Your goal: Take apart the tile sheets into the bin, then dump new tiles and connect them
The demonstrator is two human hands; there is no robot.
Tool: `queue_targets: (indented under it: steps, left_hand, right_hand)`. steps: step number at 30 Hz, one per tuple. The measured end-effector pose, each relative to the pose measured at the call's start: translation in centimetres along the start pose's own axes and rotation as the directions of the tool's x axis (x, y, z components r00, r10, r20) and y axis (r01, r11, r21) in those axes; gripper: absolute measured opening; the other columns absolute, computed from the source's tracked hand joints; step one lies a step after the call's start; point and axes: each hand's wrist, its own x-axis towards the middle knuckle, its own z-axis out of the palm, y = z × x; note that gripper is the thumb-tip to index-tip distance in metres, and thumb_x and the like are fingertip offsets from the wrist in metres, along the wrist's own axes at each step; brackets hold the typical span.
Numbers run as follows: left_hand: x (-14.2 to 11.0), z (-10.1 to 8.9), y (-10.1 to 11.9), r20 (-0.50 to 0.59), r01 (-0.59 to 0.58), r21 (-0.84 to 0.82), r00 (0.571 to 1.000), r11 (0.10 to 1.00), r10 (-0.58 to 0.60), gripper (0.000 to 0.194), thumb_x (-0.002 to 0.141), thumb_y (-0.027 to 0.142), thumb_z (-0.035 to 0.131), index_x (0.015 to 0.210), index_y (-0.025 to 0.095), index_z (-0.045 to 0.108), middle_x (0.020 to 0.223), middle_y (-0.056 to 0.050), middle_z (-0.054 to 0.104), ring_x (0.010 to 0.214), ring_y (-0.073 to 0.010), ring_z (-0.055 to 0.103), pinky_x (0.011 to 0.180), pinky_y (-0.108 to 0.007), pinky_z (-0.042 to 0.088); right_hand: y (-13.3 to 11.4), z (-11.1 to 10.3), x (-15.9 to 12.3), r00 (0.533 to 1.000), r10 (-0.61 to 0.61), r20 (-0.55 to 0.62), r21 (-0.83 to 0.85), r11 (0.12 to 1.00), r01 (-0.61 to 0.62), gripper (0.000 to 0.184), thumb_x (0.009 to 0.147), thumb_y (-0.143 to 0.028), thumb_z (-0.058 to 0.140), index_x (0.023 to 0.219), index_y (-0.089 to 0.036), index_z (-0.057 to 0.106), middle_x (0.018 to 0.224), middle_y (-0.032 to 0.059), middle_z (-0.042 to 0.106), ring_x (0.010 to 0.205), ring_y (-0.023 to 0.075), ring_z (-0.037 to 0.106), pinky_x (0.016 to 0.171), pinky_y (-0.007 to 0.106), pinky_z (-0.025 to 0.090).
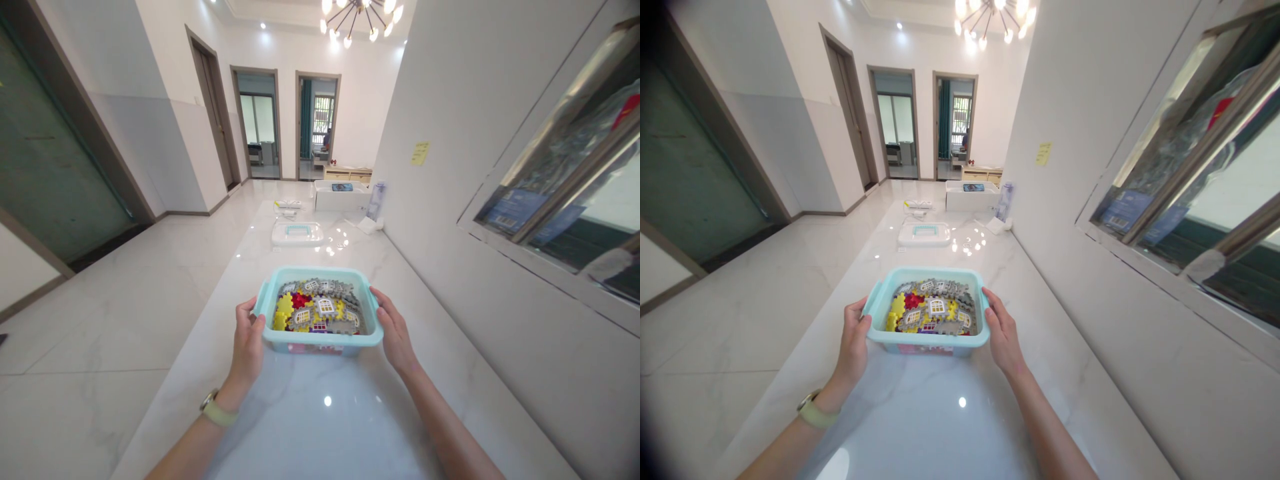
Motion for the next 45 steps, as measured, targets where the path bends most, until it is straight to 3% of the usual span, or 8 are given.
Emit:
queue_targets:
  steps: [10, 27, 45]
  left_hand:
    - [-0.64, 0.77, -0.66, -0.080, 0.082, -0.141, 0.992, 0.987, -0.094, 0.048, 0.086, 0.055, 0.054, 0.120, 0.023, 0.042, 0.123, -0.008, 0.052, 0.119, -0.0244, 0.050, 0.100, -0.040, 0.041]
    - [-0.09, 0.59, -0.56, -0.076, 0.138, -0.146, 0.986, 0.980, -0.150, 0.045, 0.082, 0.049, 0.059, 0.117, 0.023, 0.043, 0.112, -0.004, 0.055, 0.102, -0.0209, 0.055, 0.088, -0.036, 0.044]
    - [-0.04, 0.65, 0.03, -0.077, 0.155, -0.177, 0.982, 0.972, -0.171, 0.046, 0.079, 0.045, 0.062, 0.115, 0.022, 0.046, 0.111, -0.004, 0.054, 0.103, -0.0200, 0.056, 0.087, -0.033, 0.046]
  right_hand:
    - [0.31, 0.01, -0.05, 1.000, -0.018, -0.013, -0.008, 1.000, 0.018, 0.045, 0.097, -0.049, 0.039, 0.132, -0.024, 0.052, 0.136, 0.0068, 0.055, 0.123, 0.0260, 0.052, 0.103, 0.039, 0.040]
    - [0.19, 0.04, -0.06, 1.000, -0.009, -0.016, -0.012, 1.000, 0.009, 0.045, 0.097, -0.049, 0.040, 0.132, -0.023, 0.052, 0.138, 0.0068, 0.055, 0.122, 0.0254, 0.052, 0.102, 0.038, 0.041]
    - [0.10, -0.02, -0.07, 1.000, -0.010, -0.015, -0.022, 1.000, 0.010, 0.045, 0.097, -0.048, 0.040, 0.132, -0.024, 0.052, 0.136, 0.0068, 0.056, 0.121, 0.0261, 0.053, 0.102, 0.039, 0.041]
